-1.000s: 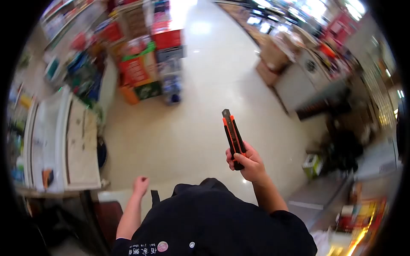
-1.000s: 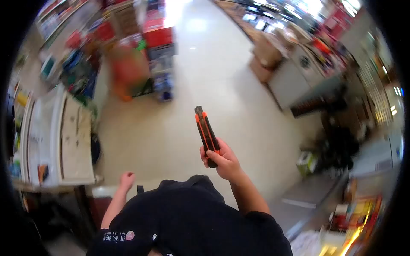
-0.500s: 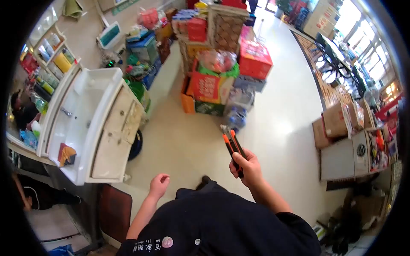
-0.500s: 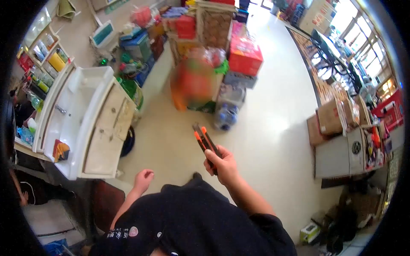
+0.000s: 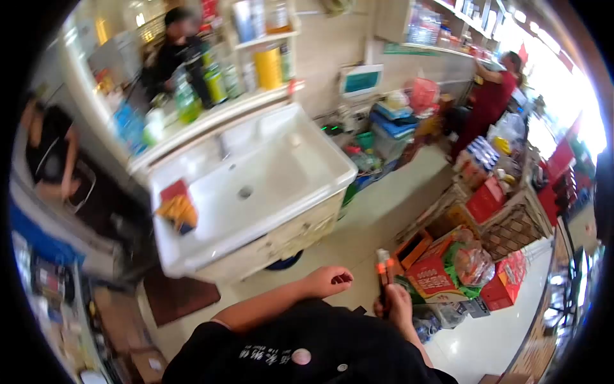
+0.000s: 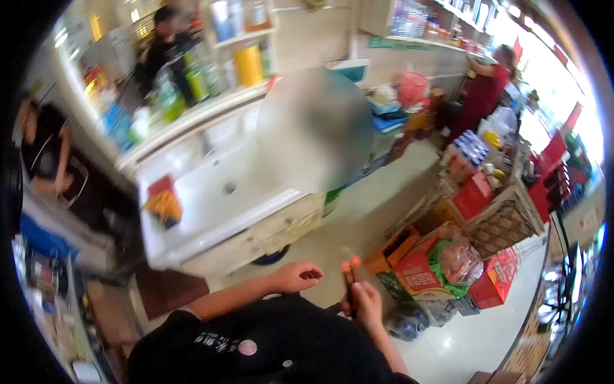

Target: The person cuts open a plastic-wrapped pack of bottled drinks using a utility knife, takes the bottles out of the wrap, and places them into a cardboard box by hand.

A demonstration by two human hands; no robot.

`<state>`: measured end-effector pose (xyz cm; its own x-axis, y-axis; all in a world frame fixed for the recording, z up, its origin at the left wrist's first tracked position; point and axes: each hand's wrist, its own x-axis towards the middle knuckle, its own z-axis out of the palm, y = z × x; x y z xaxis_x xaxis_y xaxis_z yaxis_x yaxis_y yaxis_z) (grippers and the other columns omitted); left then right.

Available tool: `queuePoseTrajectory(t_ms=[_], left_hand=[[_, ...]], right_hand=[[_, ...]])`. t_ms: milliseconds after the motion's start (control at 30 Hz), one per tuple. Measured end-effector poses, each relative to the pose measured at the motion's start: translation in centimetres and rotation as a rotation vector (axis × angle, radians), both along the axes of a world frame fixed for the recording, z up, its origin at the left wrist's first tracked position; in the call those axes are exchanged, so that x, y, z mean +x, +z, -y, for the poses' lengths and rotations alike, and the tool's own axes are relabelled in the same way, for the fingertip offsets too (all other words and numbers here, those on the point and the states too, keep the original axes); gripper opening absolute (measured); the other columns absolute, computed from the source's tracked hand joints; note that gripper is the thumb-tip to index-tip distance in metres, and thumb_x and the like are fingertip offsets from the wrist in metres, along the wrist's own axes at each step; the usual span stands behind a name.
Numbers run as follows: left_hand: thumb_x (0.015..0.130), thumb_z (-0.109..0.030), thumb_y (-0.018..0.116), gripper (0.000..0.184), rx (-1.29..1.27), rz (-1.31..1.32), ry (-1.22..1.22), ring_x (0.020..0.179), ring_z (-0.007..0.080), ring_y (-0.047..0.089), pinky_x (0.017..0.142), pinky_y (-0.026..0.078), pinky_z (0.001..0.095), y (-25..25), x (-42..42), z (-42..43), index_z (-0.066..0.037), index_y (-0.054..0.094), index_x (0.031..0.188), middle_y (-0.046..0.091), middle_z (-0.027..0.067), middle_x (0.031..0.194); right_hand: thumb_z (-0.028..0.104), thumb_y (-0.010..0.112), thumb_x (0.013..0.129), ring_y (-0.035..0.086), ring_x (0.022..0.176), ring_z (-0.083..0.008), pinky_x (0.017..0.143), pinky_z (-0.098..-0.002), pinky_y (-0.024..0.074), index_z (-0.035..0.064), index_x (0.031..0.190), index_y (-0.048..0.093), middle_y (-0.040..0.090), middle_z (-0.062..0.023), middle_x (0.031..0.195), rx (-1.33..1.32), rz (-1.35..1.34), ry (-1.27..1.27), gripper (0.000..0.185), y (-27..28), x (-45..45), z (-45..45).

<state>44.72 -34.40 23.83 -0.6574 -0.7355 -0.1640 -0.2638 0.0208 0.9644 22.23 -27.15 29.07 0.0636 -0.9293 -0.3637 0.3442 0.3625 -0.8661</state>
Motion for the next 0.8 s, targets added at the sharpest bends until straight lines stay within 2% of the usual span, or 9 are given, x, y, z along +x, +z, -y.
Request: queuePoseTrajectory(t_ms=[67, 167, 267, 367, 400, 567, 633, 700, 800], left_hand=[[0.085, -0.017, 0.064, 0.040, 0.104, -0.184, -0.105, 0.099, 0.0160, 0.058, 0.085, 0.047, 0.0310, 2.2, -1.0, 4.6, -0.006, 0.051, 0.121, 0.059, 0.0082, 0.109], [0.082, -0.013, 0.067, 0.052, 0.203, -0.525, -0.151, 0.106, 0.0169, 0.054, 0.091, 0.044, 0.0329, 3.5, -4.1, 10.0, -0.006, 0.044, 0.128, 0.056, 0.0089, 0.115], [0.081, -0.013, 0.069, 0.053, 0.345, -0.613, -0.156, 0.108, 0.0180, 0.053, 0.093, 0.042, 0.0327, 4.3, -7.7, 15.1, -0.004, 0.045, 0.127, 0.055, 0.0110, 0.118], [0.082, -0.005, 0.066, 0.051, 0.354, -0.577, -0.302, 0.107, 0.0152, 0.055, 0.096, 0.042, 0.0313, 2.2, -12.3, 23.0, -0.003, 0.046, 0.129, 0.057, 0.0101, 0.117], [0.082, -0.007, 0.067, 0.045, 0.388, -0.570, -0.317, 0.105, 0.0146, 0.055, 0.094, 0.042, 0.0302, 2.1, -14.1, 25.3, -0.001, 0.050, 0.123, 0.059, 0.0090, 0.113], [0.078, -0.010, 0.072, 0.038, 0.428, -0.443, -0.397, 0.100, 0.0145, 0.056, 0.090, 0.044, 0.0292, 5.2, -23.1, 35.9, -0.001, 0.056, 0.112, 0.059, 0.0080, 0.110], [0.077, -0.009, 0.072, 0.038, 0.382, -0.497, -0.513, 0.101, 0.0159, 0.055, 0.090, 0.043, 0.0298, 6.1, -26.2, 39.6, -0.001, 0.057, 0.111, 0.059, 0.0083, 0.109], [0.078, -0.009, 0.071, 0.037, 0.313, -0.492, -0.564, 0.105, 0.0177, 0.052, 0.093, 0.040, 0.0318, 6.0, -29.5, 43.4, -0.001, 0.058, 0.112, 0.054, 0.0086, 0.115], [0.083, -0.012, 0.066, 0.034, 0.308, -0.420, -0.611, 0.107, 0.0174, 0.051, 0.093, 0.040, 0.0323, 5.5, -34.2, 48.0, 0.000, 0.057, 0.114, 0.045, 0.0078, 0.125]], right_hand=[[0.032, 0.054, 0.091, 0.050, 0.049, -0.0132, 0.044, -0.0245, 0.0359, 0.0041, 0.090, 0.054, 0.051, -0.0040, 0.061, 0.032, -0.053, 0.130, 0.028, 1.2, 0.3, 4.0], [0.035, 0.058, 0.090, 0.047, 0.047, -0.0105, 0.043, -0.0238, 0.0349, 0.0051, 0.086, 0.055, 0.052, -0.0034, 0.059, 0.053, 0.040, 0.092, 0.030, 0.0, -0.5, 9.2], [0.034, 0.058, 0.090, 0.048, 0.048, -0.0095, 0.045, -0.0234, 0.0350, 0.0046, 0.084, 0.057, 0.053, -0.0021, 0.060, 0.054, 0.087, 0.085, 0.029, -1.1, -3.0, 13.7], [0.030, 0.059, 0.090, 0.050, 0.051, -0.0080, 0.048, -0.0228, 0.0373, 0.0047, 0.086, 0.061, 0.056, -0.0014, 0.063, 0.067, -0.009, 0.048, 0.026, -2.8, -6.8, 19.7], [0.034, 0.060, 0.089, 0.049, 0.052, -0.0078, 0.049, -0.0235, 0.0367, 0.0048, 0.082, 0.060, 0.054, -0.0005, 0.062, 0.056, -0.011, 0.023, 0.030, -3.4, -8.3, 21.6], [0.040, 0.056, 0.090, 0.049, 0.060, -0.0067, 0.053, -0.0242, 0.0381, 0.0018, 0.086, 0.063, 0.054, 0.0016, 0.067, 0.007, -0.127, 0.088, 0.039, -1.6, -17.4, 30.8], [0.038, 0.055, 0.091, 0.050, 0.065, -0.0067, 0.057, -0.0246, 0.0409, 0.0006, 0.095, 0.063, 0.056, 0.0016, 0.070, -0.096, -0.242, 0.204, 0.038, 0.4, -20.6, 33.8], [0.031, 0.054, 0.092, 0.053, 0.069, -0.0068, 0.062, -0.0245, 0.0442, 0.0009, 0.110, 0.058, 0.060, -0.0008, 0.076, -0.197, -0.212, 0.126, 0.035, 2.1, -23.3, 36.7], [0.020, 0.057, 0.091, 0.058, 0.068, -0.0094, 0.060, -0.0254, 0.0468, 0.0003, 0.109, 0.057, 0.063, -0.0022, 0.080, -0.179, -0.153, -0.095, 0.027, 3.0, -26.2, 40.0]])
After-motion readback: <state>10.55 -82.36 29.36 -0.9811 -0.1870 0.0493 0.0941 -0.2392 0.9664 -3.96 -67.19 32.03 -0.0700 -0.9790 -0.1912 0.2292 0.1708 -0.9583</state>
